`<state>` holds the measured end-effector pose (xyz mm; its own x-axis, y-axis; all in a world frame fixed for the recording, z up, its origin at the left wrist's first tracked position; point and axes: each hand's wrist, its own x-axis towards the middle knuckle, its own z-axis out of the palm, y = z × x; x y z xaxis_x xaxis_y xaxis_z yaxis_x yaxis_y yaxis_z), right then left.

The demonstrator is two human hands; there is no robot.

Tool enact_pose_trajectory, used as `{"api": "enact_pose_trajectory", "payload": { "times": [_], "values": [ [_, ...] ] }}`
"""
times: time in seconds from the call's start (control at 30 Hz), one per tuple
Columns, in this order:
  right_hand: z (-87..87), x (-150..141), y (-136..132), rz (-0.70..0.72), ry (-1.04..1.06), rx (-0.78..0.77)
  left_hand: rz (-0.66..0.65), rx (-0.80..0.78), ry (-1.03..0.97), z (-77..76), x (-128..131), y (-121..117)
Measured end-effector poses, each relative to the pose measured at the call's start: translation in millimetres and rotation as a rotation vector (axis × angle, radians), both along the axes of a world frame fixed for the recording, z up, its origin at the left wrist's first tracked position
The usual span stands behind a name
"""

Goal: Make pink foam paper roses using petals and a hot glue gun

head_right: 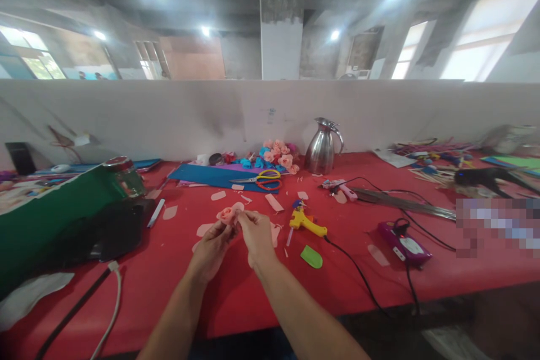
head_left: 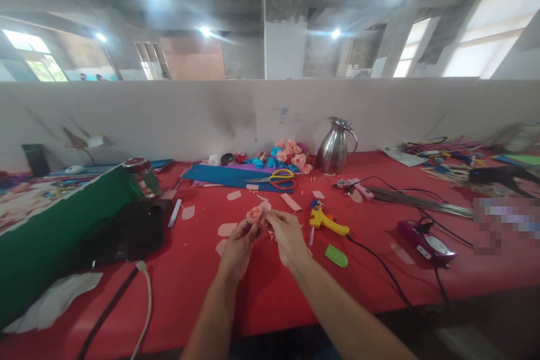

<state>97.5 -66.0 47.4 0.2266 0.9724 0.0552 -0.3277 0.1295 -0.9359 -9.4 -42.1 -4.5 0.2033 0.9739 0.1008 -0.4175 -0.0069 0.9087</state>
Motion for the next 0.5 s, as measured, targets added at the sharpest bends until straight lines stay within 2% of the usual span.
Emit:
{"api": "enact_pose_trajectory", "payload": {
  "times": [0.33,0.5],
  "values": [
    [-2.4,-0.2,0.2,0.061,-0.02,0.022,0.018,-0.029,0.004,1.7,1.2,-0.7],
    [-1.4,2.4,0.1,0.068,-0.075,0.037,0.002,0.017,0.004,3.5,2.1,-1.0]
  ]
}}
